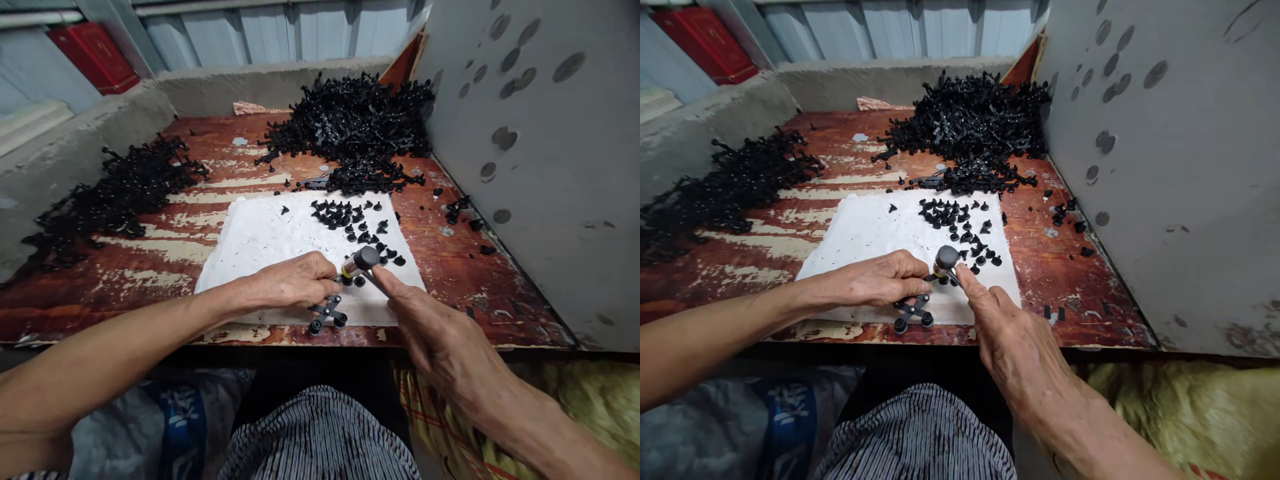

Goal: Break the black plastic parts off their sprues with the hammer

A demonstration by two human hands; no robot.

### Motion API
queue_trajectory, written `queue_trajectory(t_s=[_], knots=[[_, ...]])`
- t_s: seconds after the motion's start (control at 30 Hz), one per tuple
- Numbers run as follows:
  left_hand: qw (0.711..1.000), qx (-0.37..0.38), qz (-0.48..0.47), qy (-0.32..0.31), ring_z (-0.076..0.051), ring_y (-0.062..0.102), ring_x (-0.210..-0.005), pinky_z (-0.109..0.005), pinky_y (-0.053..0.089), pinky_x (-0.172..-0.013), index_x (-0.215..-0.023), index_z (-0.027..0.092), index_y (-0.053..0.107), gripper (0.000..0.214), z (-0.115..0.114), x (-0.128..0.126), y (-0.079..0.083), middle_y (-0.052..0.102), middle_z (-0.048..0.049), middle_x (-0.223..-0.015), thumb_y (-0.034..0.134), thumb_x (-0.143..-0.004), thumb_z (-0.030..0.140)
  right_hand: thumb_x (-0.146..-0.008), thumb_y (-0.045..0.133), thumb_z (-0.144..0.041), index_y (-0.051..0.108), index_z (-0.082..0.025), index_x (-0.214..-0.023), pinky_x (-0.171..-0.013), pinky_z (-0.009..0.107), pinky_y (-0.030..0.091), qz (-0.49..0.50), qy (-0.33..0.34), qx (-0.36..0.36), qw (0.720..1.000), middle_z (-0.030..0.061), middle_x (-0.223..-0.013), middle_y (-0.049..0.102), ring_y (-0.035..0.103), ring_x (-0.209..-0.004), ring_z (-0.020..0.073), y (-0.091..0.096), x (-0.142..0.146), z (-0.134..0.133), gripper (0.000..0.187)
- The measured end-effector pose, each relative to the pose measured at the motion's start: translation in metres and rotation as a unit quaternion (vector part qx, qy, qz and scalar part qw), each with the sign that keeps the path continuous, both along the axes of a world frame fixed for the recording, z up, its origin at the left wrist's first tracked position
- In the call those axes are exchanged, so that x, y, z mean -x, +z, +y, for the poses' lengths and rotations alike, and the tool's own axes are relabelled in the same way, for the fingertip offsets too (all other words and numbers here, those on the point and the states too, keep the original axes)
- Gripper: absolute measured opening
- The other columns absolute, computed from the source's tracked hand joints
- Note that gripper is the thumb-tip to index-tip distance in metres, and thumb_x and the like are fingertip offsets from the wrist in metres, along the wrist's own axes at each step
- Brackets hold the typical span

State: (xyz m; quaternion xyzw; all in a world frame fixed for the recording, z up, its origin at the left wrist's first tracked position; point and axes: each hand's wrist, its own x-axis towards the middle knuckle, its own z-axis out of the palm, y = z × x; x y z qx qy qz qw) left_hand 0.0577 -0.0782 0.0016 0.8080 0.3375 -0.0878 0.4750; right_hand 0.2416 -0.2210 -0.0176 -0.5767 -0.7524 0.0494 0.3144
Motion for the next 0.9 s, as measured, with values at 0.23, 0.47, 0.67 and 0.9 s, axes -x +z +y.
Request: queue_trajectory(t_s=[0.23, 0.47, 0.67, 0.9], knots=[[1.0, 0.005, -0.009, 0.003, -0.007, 0.036, -0.044, -0.023, 0.025, -0.042, -0.057, 0.019, 0.041, 0.028, 0.0, 0.001, 0.0, 0.044, 0.0042, -0.051, 0.046, -0.082, 0.03, -0.088, 0.045, -0.003, 0.026, -0.032, -0.151, -0.088, 0.035, 0.058, 0.013, -0.011, -0.068, 0.998, 0.0065, -0.132, 0.061, 0.064, -0.112, 0.0238, 0.014, 0.002, 0.0, 0.072], [0.998, 0.065, 0.007, 0.019, -0.006, 0.031, -0.041, -0.023, 0.022, -0.041, -0.057, 0.018, 0.045, 0.024, 0.003, -0.004, 0.007, 0.042, 0.005, -0.049, 0.051, -0.079, 0.026, -0.087, 0.04, -0.005, 0.041, -0.019, -0.146, -0.078, 0.043, 0.061, -0.034, 0.028, 0.007, 0.999, 0.0132, -0.106, 0.073, 0.07, -0.099, 0.029, 0.007, -0.007, 0.009, 0.06], [0.995, 0.092, 0.047, 0.015, -0.005, 0.025, -0.037, -0.024, 0.016, -0.04, -0.055, 0.018, 0.043, 0.025, 0.012, -0.008, 0.013, 0.039, 0.0055, -0.046, 0.052, -0.077, 0.024, -0.089, 0.043, -0.005, 0.041, -0.017, -0.144, -0.096, 0.039, 0.052, 0.017, 0.028, -0.027, 0.999, 0.0136, -0.136, 0.058, 0.061, -0.116, 0.0228, 0.019, -0.006, 0.008, 0.057], [0.995, 0.08, 0.043, -0.05, -0.007, 0.029, -0.041, -0.024, 0.022, -0.043, -0.055, 0.018, 0.046, 0.022, 0.022, -0.009, 0.015, 0.044, 0.0044, -0.048, 0.052, -0.076, 0.021, -0.09, 0.039, -0.009, 0.045, -0.013, -0.142, -0.07, 0.035, 0.061, -0.024, 0.026, 0.027, 0.999, 0.013, -0.093, 0.075, 0.073, -0.083, 0.0235, 0.004, -0.01, 0.008, 0.053]])
